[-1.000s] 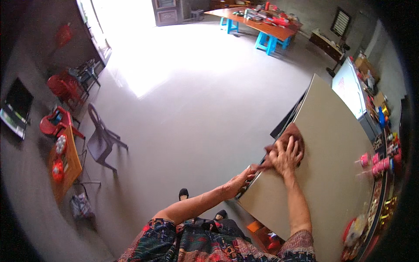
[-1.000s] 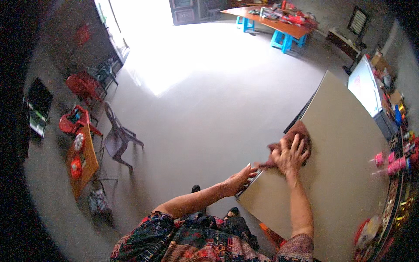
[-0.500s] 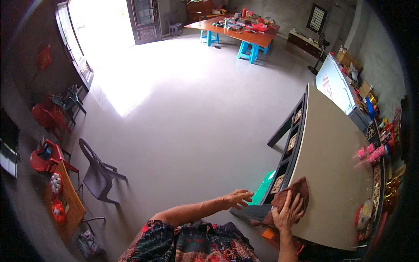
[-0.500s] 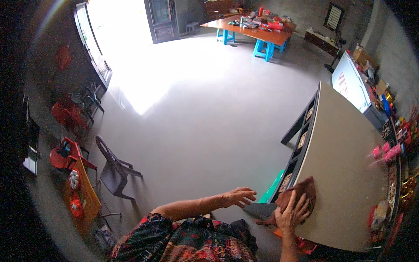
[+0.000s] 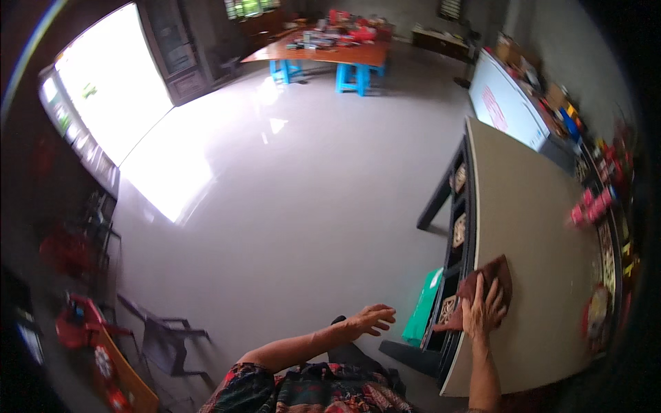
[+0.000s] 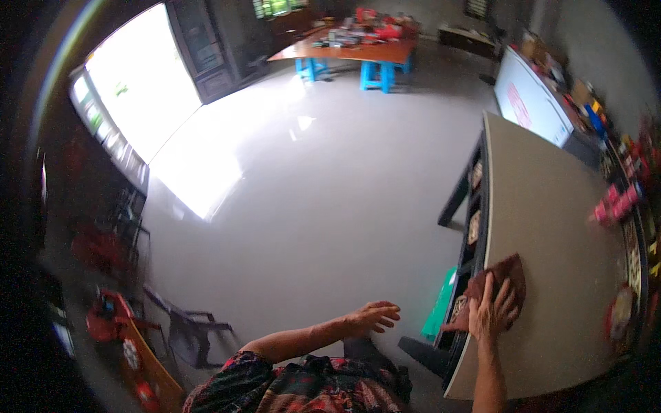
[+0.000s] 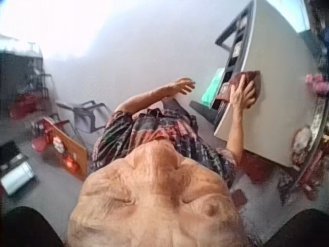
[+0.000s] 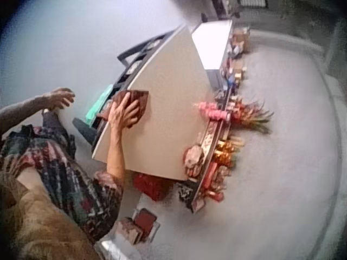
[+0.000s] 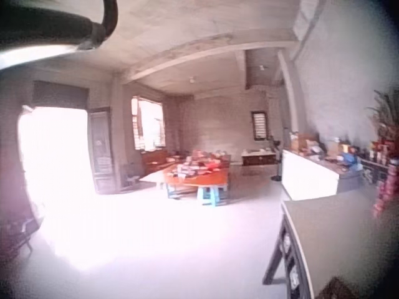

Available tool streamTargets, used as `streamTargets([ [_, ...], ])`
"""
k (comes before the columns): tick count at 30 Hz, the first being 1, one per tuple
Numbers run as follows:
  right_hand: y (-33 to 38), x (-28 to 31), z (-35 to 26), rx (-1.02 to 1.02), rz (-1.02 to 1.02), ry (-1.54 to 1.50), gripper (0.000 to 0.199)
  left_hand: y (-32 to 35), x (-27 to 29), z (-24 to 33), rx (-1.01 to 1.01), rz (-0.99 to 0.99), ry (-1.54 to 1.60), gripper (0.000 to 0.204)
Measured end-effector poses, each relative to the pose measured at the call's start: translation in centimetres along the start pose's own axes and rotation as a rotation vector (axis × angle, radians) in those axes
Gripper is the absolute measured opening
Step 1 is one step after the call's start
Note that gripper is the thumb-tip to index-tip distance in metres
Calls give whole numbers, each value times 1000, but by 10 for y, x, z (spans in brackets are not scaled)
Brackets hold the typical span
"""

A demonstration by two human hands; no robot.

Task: The person clears a table by moving snack packages, apples, and a bag of bananas to the side. They then wipe the table surface with a cloth, moving around the table to clean different sections. Finally, they wipe a plastic lid and a small pink container before placing them on the table.

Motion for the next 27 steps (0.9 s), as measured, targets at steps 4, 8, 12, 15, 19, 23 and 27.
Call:
streamTargets([
  [4,-45,11,-13,-41,11,-85,77,-27,11,48,72,23,-38,68],
  [8,-85,16,-13,-40,173,-45,72,-61,5,91,151,19,-122,62],
  [12,-130,17,-19,-79,312,-35,67,-97,-2,134,147,-70,-148,59],
  [15,-179,6,-27,-98,330,-50,66,-138,-8,160,172,-62,-206,58],
  [19,-236,13,-34,-121,329,-79,63,-181,-25,193,216,-32,-308,49],
  [23,-285,11,-36,-160,321,-114,62,-215,-30,228,154,-76,-391,44],
  [27,-331,7,-33,-154,301,-159,72,-272,-31,274,-3,-129,-574,41],
])
Point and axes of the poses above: each hand's wrist, its own y-axis away from the middle knuckle, its own x-axis out of the back of the hand, z = x × y, the point moved 2 cm from there along -y, towards the middle knuckle, and after that the axes turned 14 degrees about y, right-handed, at the moved point
